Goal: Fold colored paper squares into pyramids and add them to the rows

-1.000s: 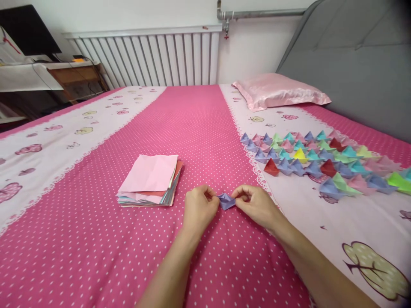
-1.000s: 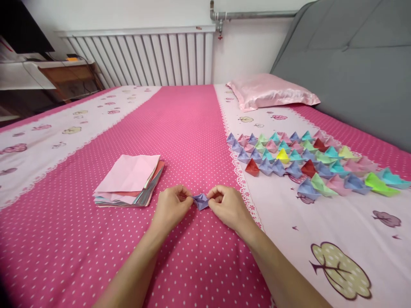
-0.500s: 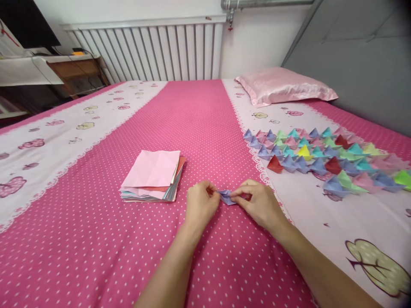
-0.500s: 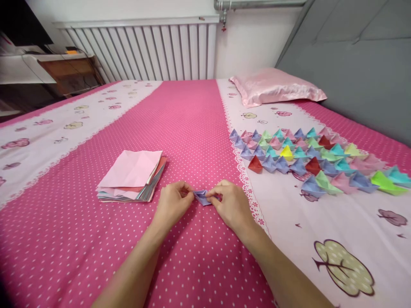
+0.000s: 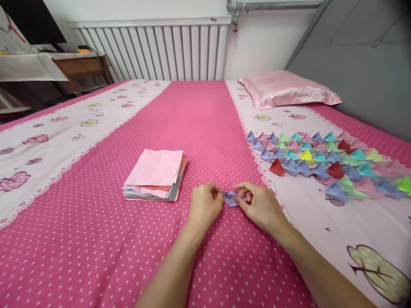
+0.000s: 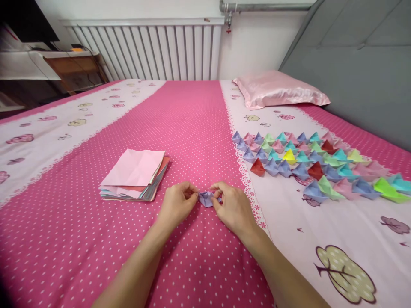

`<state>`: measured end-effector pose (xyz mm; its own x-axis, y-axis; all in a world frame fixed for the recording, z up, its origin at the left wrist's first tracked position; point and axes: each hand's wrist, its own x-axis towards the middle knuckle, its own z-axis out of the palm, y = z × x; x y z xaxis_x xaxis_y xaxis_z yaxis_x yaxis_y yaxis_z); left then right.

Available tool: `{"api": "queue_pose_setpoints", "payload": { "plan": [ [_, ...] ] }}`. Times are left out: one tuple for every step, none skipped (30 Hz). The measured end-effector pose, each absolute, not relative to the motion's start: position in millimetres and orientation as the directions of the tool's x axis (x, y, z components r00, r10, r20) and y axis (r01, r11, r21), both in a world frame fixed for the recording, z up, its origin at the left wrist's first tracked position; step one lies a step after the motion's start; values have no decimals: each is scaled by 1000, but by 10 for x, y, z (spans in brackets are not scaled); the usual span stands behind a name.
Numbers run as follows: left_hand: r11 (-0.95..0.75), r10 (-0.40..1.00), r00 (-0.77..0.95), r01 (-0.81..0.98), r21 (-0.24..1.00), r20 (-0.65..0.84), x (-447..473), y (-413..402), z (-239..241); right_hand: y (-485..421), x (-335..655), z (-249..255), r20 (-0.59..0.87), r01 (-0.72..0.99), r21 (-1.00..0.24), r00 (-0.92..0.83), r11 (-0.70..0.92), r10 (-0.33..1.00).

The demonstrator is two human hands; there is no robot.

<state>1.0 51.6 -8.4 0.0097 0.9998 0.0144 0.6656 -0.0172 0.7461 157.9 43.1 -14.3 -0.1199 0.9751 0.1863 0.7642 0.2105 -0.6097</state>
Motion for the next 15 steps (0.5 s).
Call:
{"api": "queue_pose_setpoints", "payload": {
  "plan": [
    [-18, 1000, 9, 661, 750, 16, 9, 517, -85, 431, 1581, -133, 183, 775, -601, -107, 197, 977],
    [-20, 1000, 9, 657, 754, 18, 8, 517, -87, 430, 1583, -122, 179, 786, -591, -95, 184, 979],
    [-21, 1000, 9, 654, 757, 20, 8, 518, -88, 429, 1584, -111, 175, 794, -582, -85, 173, 981],
    [-22, 1000, 9, 652, 758, 22, 7, 519, -90, 427, 1586, -103, 171, 798, -580, -77, 164, 982],
    [-23, 1000, 11, 652, 758, 21, 7, 520, -93, 425, 1588, -99, 165, 794, -587, -74, 158, 983],
    [-22, 1000, 10, 652, 758, 21, 8, 520, -95, 423, 1590, -99, 159, 783, -601, -75, 157, 984],
    [-21, 1000, 9, 653, 757, 20, 9, 520, -98, 421, 1592, -104, 155, 768, -620, -81, 161, 985],
    [-21, 1000, 10, 654, 757, 19, 10, 520, -102, 420, 1593, -115, 155, 753, -636, -89, 169, 984],
    [-23, 1000, 14, 654, 756, 18, 12, 519, -106, 419, 1592, -129, 160, 741, -647, -96, 178, 982],
    [-27, 1000, 20, 653, 757, 18, 13, 517, -111, 420, 1590, -145, 168, 733, -654, -103, 189, 980],
    [-31, 999, 26, 653, 756, 19, 15, 515, -115, 421, 1587, -161, 179, 725, -659, -109, 201, 978],
    [-37, 999, 32, 654, 756, 22, 16, 512, -120, 423, 1583, -176, 192, 714, -666, -114, 215, 975],
    [-42, 999, 36, 654, 755, 24, 16, 509, -124, 425, 1579, -189, 206, 699, -677, -123, 232, 971],
    [-45, 999, 39, 654, 755, 26, 16, 507, -127, 427, 1576, -197, 221, 681, -688, -136, 253, 966],
    [-46, 999, 39, 653, 756, 26, 16, 505, -130, 429, 1573, -203, 237, 661, -697, -154, 278, 959]
  ]
}}
